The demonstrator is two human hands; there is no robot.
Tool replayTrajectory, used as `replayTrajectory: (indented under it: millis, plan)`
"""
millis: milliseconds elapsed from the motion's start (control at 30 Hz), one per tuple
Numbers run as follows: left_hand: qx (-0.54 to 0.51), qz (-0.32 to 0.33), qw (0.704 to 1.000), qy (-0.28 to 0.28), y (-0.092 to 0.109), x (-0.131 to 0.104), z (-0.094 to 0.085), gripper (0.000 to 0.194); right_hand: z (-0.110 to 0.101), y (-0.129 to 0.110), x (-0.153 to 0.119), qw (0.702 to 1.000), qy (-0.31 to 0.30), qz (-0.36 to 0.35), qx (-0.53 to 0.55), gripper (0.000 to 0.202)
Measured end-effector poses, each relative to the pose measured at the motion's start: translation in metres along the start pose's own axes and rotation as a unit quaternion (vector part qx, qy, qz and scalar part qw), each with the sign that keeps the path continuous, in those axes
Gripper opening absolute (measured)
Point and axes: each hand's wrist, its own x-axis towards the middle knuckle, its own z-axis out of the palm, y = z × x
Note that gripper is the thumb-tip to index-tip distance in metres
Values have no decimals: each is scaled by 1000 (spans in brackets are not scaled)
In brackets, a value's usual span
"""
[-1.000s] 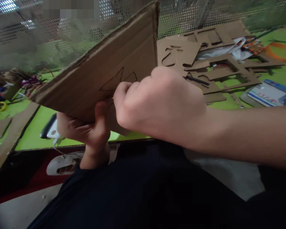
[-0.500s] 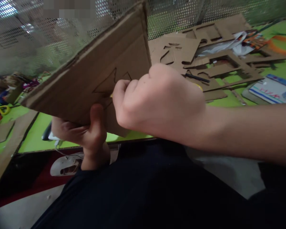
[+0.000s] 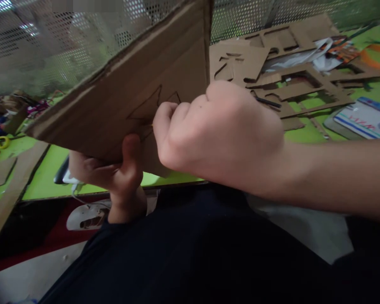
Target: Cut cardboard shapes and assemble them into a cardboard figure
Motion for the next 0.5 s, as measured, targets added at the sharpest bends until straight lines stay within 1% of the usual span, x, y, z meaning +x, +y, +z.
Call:
replayTrajectory:
  millis: [67, 167, 200, 267, 367, 400, 433, 467, 500]
  plan:
    - [6, 2, 1000, 15, -2, 1, 2, 38, 3, -2, 3, 999, 6, 1, 35, 55]
    - [26, -2, 999, 46, -5, 6, 4, 44, 2, -4, 4, 999, 12, -19, 48, 57]
    - [29, -10, 998, 55, -6, 7, 4, 46, 0, -2, 2, 999, 10, -11, 49, 57]
    - [21, -32, 997, 61, -7, 11, 5, 44, -4, 5, -7, 999, 2, 32, 36, 62]
    - [-9, -67, 997, 42, -7, 14, 5, 37, -1, 24, -22, 992, -13, 128, 4, 75]
    - [-24, -74, 996, 32, -7, 15, 4, 37, 4, 30, -25, 988, 5, 154, -4, 80]
    - [-40, -77, 996, 22, -8, 15, 4, 37, 10, 35, -25, 986, 20, 163, -3, 81]
    - [-54, -78, 995, 15, -9, 16, 4, 38, 18, 37, -23, 985, 52, 163, -1, 82]
    - [-67, -78, 995, 7, -11, 16, 4, 39, 25, 37, -18, 987, 58, 149, 18, 81]
